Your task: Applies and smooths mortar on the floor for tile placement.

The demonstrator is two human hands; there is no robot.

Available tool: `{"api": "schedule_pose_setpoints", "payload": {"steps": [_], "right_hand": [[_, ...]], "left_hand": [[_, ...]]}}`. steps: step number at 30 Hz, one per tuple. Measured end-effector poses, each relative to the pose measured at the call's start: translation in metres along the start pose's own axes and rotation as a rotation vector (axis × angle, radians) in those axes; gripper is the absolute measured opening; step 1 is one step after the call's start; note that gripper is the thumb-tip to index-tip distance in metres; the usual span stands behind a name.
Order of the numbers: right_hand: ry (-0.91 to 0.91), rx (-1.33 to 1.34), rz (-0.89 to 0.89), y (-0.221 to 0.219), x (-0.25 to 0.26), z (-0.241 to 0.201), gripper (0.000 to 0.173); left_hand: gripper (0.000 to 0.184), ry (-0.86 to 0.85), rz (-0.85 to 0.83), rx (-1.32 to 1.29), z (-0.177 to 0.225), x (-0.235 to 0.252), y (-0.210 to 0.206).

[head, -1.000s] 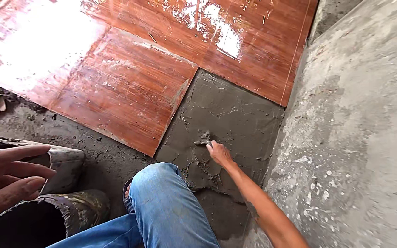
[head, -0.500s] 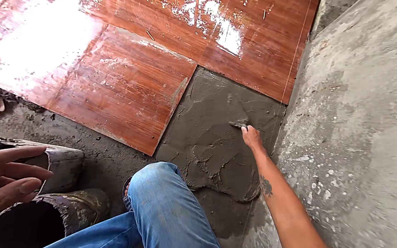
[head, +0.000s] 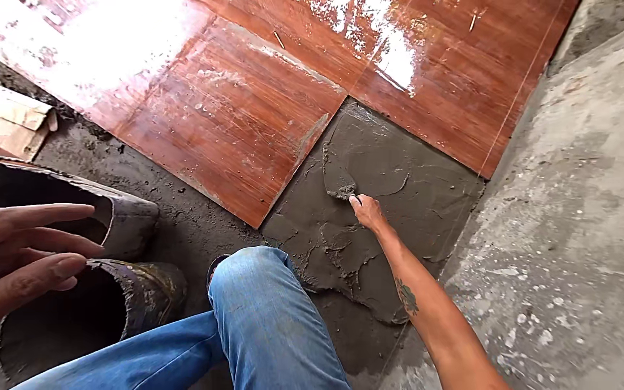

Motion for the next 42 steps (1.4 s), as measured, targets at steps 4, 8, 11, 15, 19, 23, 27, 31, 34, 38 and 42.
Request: {"api": "schedule_pose_setpoints", "payload": {"steps": [4, 8, 11, 15, 19, 23, 27, 31, 34, 38, 42], "right_hand": [[0.053, -0.090, -0.107, -0.026, -0.029, -0.010, 0.051], [0.067, -0.123, -0.173, -0.058, -0.062, -0.007, 0.052], [0.049, -0.134, -0.215, -0.079, -0.084, -0.002, 0.051], [0.035, -0.146, -0.266, -0.101, -0.111, -0.001, 0.051], [0.074, -0.186, -0.332, -0.121, -0.139, 0.003, 0.050], [0.186, -0.268, -0.379, -0.106, -0.151, 0.010, 0.050], [0.057, -0.064, -0.116, -0.068, -0.117, -0.006, 0.050], [-0.056, 0.012, -0.019, -0.050, -0.073, -0.028, 0.048], [-0.055, 0.018, -0.016, -0.058, -0.067, -0.033, 0.047], [-0.029, -0.008, -0.076, -0.079, -0.081, -0.031, 0.050], [-0.029, -0.038, -0.125, -0.101, -0.105, -0.025, 0.050]], "left_hand": [[0.055, -0.021, -0.023, 0.045, 0.021, -0.003, 0.006], [0.056, -0.070, -0.037, -0.014, -0.006, -0.007, 0.015], [0.054, -0.058, -0.021, 0.011, -0.003, -0.010, 0.015], [0.053, -0.050, -0.025, 0.024, -0.003, -0.011, 0.015], [0.054, -0.064, -0.015, 0.008, -0.001, -0.009, 0.013], [0.054, -0.060, 0.007, -0.001, 0.009, -0.006, 0.008], [0.057, -0.059, -0.040, 0.010, -0.010, -0.008, 0.015], [0.054, -0.049, -0.044, 0.019, 0.005, -0.009, 0.012], [0.055, -0.027, -0.048, 0.028, 0.007, -0.012, 0.015], [0.058, 0.003, -0.040, 0.056, 0.011, -0.018, 0.015], [0.058, 0.025, -0.038, 0.055, 0.011, -0.019, 0.017]]}}
Point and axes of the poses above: each hand's wrist, its own x-axis towards the middle knuckle, its own y-axis out of the back of the hand, z = x × y, the point moved 2 cm from there along x, towards the middle knuckle, and after that the axes turned 9 degrees about -y, right-handed, at the moved point
